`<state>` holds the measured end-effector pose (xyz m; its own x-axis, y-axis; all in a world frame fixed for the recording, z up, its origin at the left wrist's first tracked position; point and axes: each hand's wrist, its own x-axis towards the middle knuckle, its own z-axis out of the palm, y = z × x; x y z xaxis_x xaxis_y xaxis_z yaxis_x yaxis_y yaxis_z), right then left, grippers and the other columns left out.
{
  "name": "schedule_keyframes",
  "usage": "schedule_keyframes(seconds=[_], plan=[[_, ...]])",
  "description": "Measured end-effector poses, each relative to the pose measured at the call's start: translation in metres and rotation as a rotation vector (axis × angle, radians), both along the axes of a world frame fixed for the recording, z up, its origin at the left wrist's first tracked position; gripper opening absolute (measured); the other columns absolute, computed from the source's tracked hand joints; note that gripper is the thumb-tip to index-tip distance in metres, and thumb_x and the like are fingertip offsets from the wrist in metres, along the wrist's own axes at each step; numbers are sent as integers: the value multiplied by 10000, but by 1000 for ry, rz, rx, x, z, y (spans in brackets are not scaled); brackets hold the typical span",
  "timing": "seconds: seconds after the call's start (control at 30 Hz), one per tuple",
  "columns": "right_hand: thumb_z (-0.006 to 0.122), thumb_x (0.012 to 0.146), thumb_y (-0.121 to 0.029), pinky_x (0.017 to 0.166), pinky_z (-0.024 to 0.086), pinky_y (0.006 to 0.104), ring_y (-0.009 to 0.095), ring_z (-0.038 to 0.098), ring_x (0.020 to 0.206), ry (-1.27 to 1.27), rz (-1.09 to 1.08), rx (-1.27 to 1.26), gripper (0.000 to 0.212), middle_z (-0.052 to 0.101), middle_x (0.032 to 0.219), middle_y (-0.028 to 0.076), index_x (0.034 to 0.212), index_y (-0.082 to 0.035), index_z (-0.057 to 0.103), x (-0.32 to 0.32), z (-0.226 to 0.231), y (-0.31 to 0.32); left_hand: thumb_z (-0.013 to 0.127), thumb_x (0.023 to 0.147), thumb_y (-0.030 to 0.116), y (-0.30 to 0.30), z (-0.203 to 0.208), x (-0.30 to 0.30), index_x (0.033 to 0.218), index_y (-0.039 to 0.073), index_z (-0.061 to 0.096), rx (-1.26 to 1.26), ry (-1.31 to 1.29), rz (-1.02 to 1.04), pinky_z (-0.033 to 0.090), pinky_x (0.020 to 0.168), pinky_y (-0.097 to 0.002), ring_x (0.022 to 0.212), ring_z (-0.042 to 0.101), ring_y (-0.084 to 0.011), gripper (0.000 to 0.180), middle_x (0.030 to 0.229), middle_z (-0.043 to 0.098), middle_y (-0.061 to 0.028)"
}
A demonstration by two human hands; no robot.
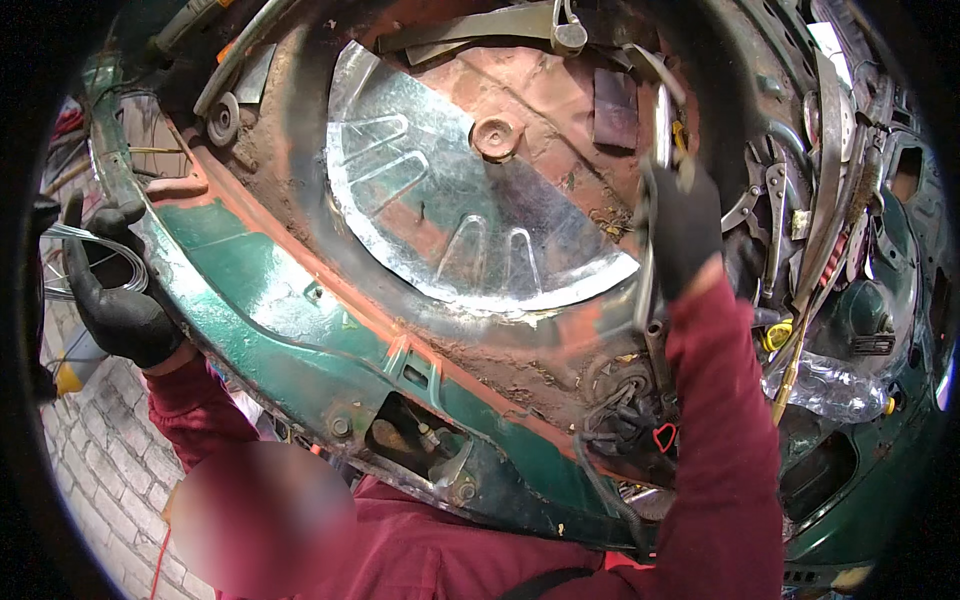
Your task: The person uses a hammer and a metal rod to tap and shape a section of a car's inner metal panel. They briefly remove and put on glasses, then continue hammering the panel.
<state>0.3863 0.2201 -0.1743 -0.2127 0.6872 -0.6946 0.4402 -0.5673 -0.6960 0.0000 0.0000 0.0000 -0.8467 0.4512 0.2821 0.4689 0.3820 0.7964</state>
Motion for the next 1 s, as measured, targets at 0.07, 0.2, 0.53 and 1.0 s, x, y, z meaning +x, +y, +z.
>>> schedule_keyframes(seconds=[0.07, 0.2, 0.53, 1.0], plan=[[604, 1072, -426, 435, 406, 253, 69, 498, 496, 80, 67, -64, 365, 535, 697, -15, 1085, -61, 617, 15, 39, -38, 291, 1169, 334, 1, 1, 2, 1468, -103, 499, 38, -5, -2, 548, 946, -346, 948, 713, -267, 569, 1019, 745, -190], [537, 1125, -309, 739, 592, 433, 365, 746, 795, -132, 647, 7, 405, 734, 942, 195, 1399, -28, 636, 67, 50, -109, 284, 1169, 319, 5, -6, 7, 1454, -114, 500, 45, 12, 15, 544, 932, -337, 947, 712, -258, 562, 1020, 745, -188], [607, 1064, -188, 860, 572, 518, 482, 694, 1027, -137, 882, 175, 512, 709, 1178, 269, 1562, -88, 540, 72, 54, -175, 271, 1173, 323, 6, -2, 8, 1462, -90, 512, 43, 6, 11, 538, 855, -295, 933, 707, -232, 559, 1007, 746, -173], [541, 1112, -244, 954, 557, 517, 537, 684, 1139, 0, 806, -157, 553, 693, 1208, 382, 1623, -72, 418, 82, 57, -174, 324, 1151, 307, -7, -1, -4, 1489, -92, 501, -23, 23, -13, 543, 945, -336, 1009, 714, -253, 552, 1078, 745, -181]])
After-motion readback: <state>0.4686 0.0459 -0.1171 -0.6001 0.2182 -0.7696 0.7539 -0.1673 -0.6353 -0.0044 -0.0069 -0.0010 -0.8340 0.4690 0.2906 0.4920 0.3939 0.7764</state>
